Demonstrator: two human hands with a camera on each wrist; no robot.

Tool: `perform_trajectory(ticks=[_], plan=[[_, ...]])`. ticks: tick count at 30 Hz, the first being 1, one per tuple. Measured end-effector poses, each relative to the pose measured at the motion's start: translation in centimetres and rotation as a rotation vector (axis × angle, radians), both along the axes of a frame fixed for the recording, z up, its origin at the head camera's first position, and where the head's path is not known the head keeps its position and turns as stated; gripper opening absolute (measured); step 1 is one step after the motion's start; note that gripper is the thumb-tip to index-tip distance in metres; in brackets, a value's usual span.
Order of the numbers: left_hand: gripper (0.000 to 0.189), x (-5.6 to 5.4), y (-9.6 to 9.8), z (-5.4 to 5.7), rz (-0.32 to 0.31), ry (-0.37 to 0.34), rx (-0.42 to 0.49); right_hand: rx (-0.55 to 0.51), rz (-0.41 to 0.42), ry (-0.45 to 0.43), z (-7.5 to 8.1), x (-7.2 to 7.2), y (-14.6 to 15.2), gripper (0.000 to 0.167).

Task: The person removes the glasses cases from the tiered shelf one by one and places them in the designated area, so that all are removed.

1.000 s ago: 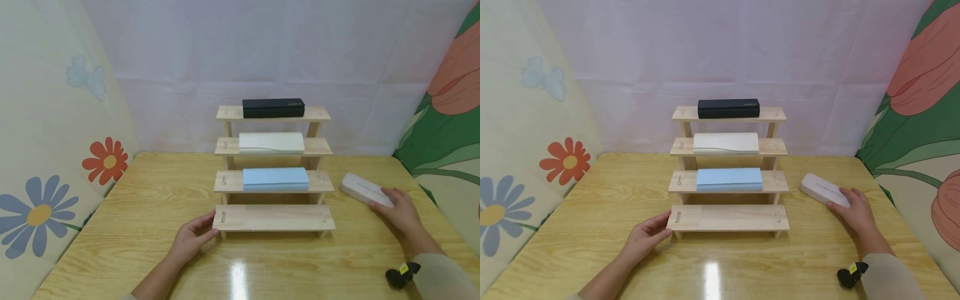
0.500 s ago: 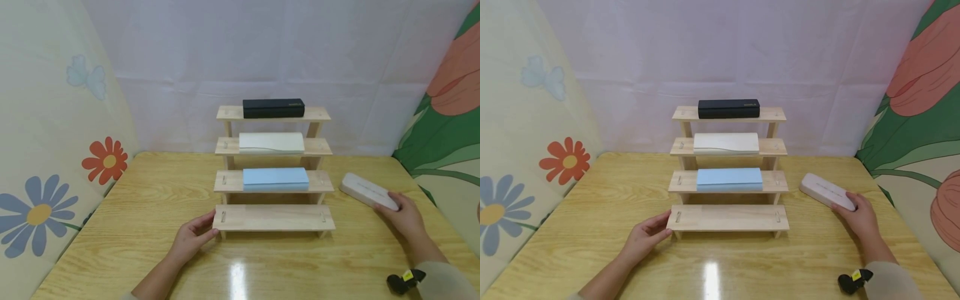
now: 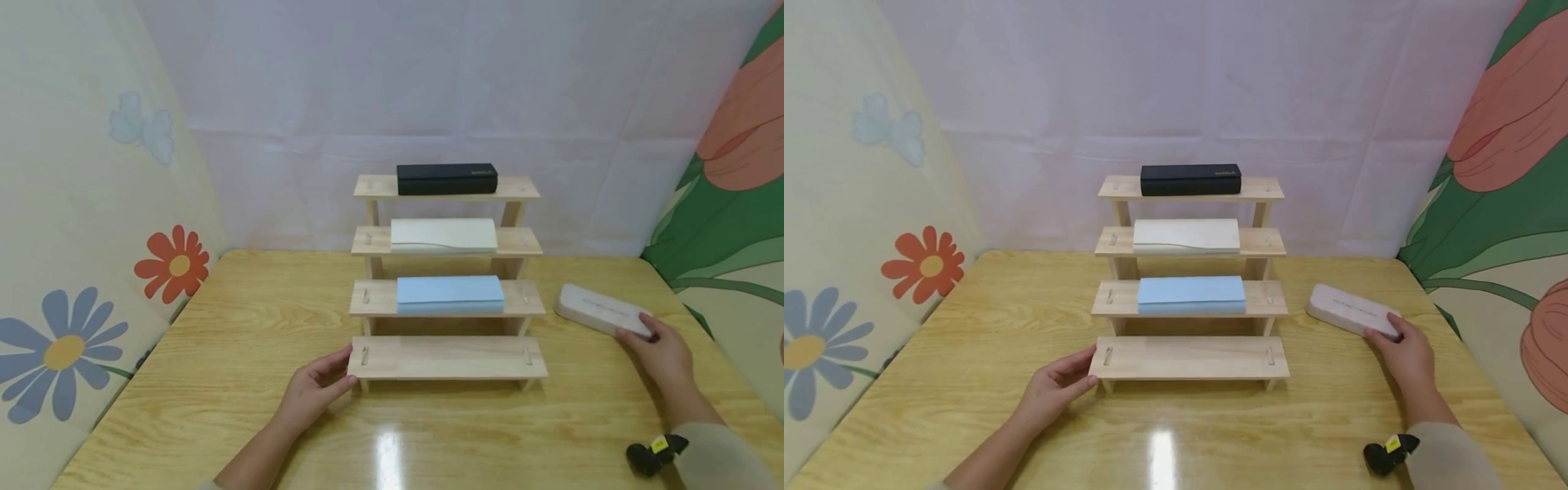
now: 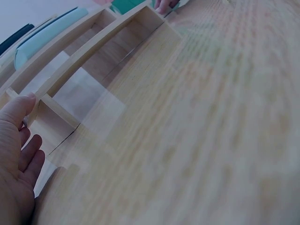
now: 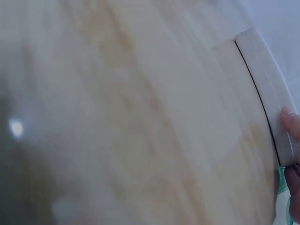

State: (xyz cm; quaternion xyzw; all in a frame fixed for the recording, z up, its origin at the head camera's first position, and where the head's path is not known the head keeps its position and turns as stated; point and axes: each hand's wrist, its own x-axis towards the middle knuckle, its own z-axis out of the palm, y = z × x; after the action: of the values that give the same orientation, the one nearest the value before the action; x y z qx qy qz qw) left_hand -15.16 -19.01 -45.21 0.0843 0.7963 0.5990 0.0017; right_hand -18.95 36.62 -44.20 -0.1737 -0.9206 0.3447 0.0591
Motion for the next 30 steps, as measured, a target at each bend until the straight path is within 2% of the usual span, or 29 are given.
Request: perform_trajectory(ticks=[7, 24, 30], plan=[[0.053, 0.1, 0.0, -0.1, -0.004, -0.009, 0.015, -0.043, -0.034, -0.048, 0.1, -1.0, 0.1, 0.080], [0.054, 0.1, -0.1, 0.0, -0.003, -0.018, 0.005, -0.144, -0.169, -0.036, 0.2, -3.0, -0.4, 0.076], [0.053, 0.1, -0.1, -0.1, -0.005, -0.012, 0.011, -0.139, -0.193, -0.004, 0.3, -3.5, -0.5, 0.073]])
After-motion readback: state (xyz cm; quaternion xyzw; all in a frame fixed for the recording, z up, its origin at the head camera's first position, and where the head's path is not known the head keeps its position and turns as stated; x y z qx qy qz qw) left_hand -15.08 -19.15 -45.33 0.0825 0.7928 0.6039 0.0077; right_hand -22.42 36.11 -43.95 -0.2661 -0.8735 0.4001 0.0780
